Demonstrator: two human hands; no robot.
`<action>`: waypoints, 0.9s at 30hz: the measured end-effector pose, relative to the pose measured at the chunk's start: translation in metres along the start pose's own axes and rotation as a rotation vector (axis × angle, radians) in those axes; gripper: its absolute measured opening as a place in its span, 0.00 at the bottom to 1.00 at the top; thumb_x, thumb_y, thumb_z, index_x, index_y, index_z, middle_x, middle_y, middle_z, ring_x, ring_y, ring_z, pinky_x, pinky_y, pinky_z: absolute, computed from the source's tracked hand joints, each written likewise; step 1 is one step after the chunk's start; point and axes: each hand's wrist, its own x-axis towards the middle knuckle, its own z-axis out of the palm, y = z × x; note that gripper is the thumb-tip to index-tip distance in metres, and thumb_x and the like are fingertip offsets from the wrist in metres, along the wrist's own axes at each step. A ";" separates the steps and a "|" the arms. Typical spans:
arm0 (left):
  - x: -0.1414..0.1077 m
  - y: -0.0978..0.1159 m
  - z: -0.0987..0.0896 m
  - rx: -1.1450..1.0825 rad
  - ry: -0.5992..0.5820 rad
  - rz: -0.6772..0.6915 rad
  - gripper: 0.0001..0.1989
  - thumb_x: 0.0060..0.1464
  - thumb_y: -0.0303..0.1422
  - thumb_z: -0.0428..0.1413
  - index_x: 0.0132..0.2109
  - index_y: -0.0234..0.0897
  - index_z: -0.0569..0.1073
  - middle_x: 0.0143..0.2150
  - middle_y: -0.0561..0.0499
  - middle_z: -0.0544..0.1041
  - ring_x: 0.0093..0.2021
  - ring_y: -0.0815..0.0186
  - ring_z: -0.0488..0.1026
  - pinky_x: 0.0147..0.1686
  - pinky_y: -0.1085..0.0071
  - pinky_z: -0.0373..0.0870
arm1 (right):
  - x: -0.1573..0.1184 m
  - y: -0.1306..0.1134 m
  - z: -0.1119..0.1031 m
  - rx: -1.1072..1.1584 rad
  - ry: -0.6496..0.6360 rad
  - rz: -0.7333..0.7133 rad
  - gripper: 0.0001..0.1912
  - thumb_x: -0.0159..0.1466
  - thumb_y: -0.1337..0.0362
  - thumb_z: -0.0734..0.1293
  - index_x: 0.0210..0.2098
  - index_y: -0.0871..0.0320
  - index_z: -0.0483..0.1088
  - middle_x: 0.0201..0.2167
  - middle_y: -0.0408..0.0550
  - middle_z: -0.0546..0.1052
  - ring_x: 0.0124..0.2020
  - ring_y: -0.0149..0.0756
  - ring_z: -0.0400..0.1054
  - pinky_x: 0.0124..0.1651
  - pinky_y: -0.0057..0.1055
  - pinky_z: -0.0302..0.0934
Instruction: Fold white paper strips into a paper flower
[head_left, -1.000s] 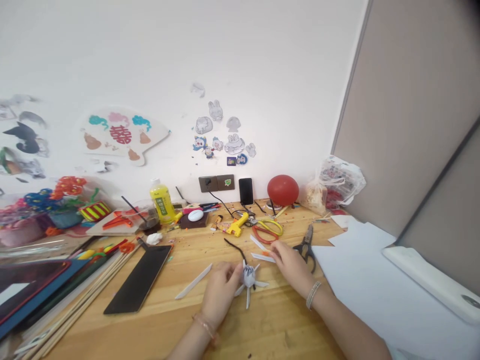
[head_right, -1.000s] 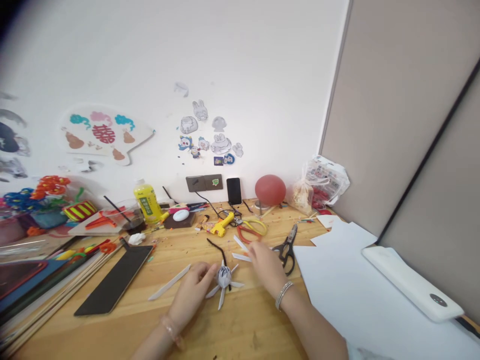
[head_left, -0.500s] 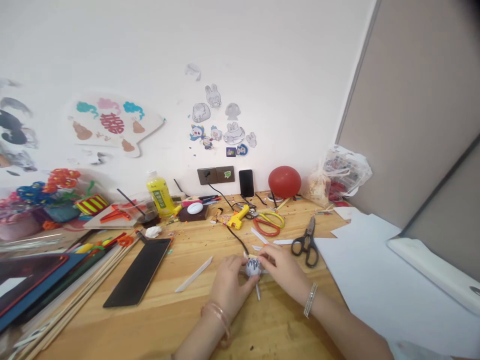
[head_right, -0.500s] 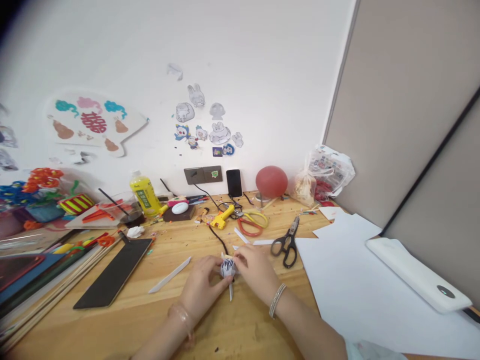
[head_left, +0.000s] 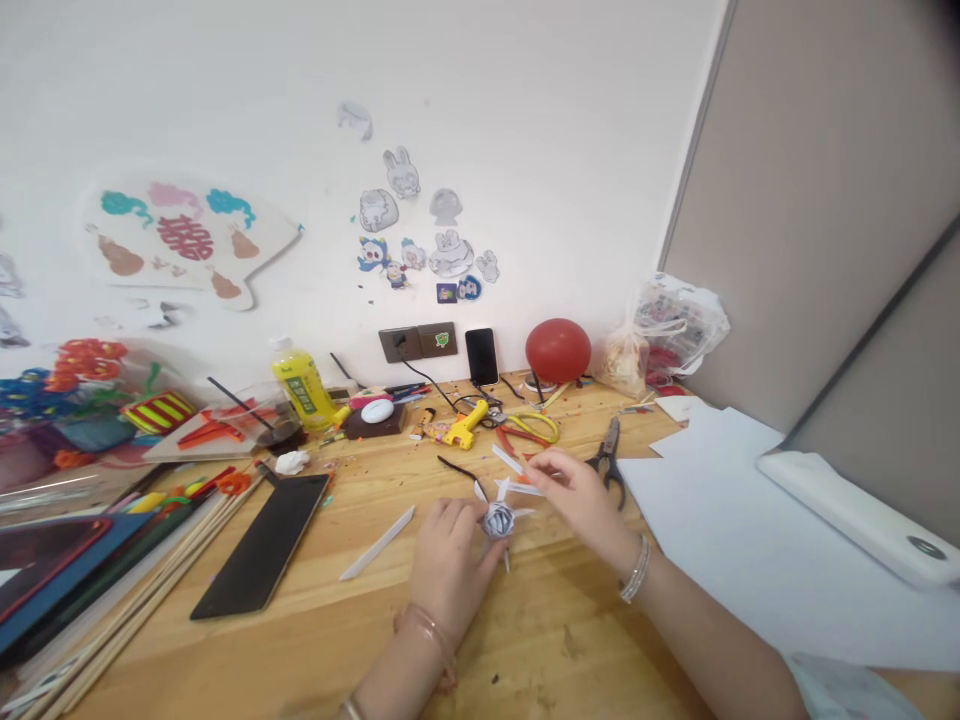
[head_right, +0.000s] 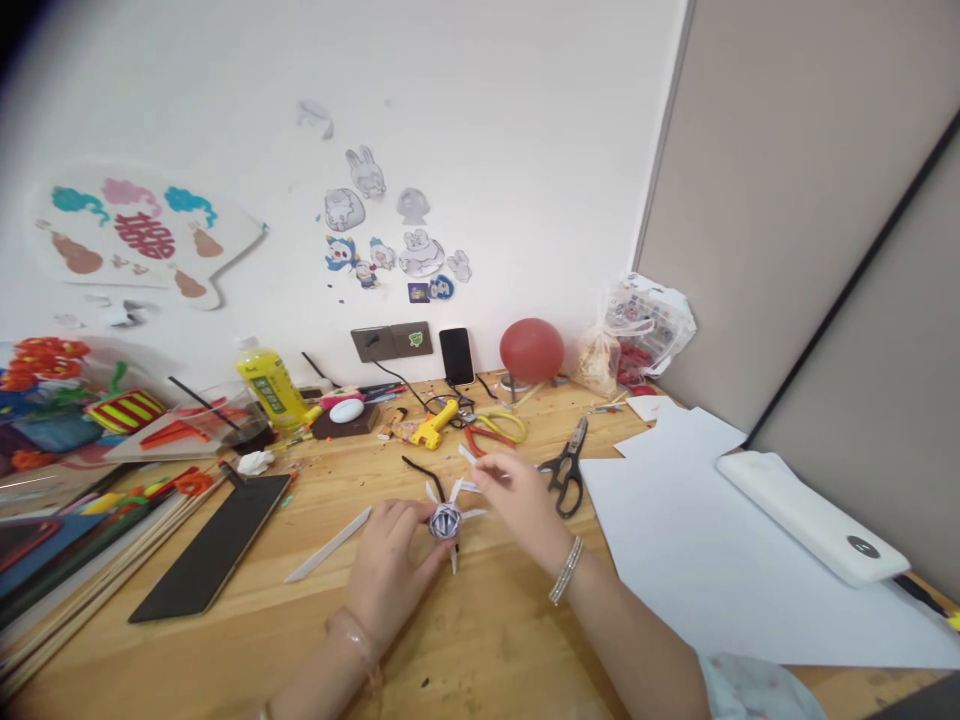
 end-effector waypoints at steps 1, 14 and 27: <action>-0.001 0.001 0.000 0.022 -0.022 -0.018 0.09 0.47 0.35 0.57 0.35 0.35 0.69 0.34 0.46 0.74 0.37 0.58 0.67 0.37 0.62 0.64 | 0.000 -0.003 -0.003 0.006 0.084 0.008 0.10 0.57 0.57 0.63 0.29 0.59 0.68 0.29 0.45 0.72 0.33 0.35 0.67 0.37 0.30 0.61; -0.004 0.000 0.008 -0.096 -0.141 -0.238 0.20 0.41 0.38 0.60 0.43 0.35 0.67 0.36 0.45 0.74 0.38 0.56 0.70 0.37 0.62 0.66 | 0.002 0.022 -0.004 0.027 -0.305 0.205 0.06 0.48 0.66 0.68 0.24 0.60 0.66 0.24 0.43 0.75 0.29 0.35 0.70 0.31 0.29 0.62; -0.002 -0.001 0.011 -0.169 -0.109 -0.088 0.13 0.45 0.30 0.57 0.41 0.37 0.70 0.38 0.46 0.75 0.39 0.57 0.71 0.39 0.60 0.68 | 0.000 0.030 -0.003 0.030 -0.502 0.128 0.09 0.55 0.67 0.65 0.36 0.60 0.70 0.30 0.45 0.76 0.32 0.34 0.70 0.37 0.29 0.62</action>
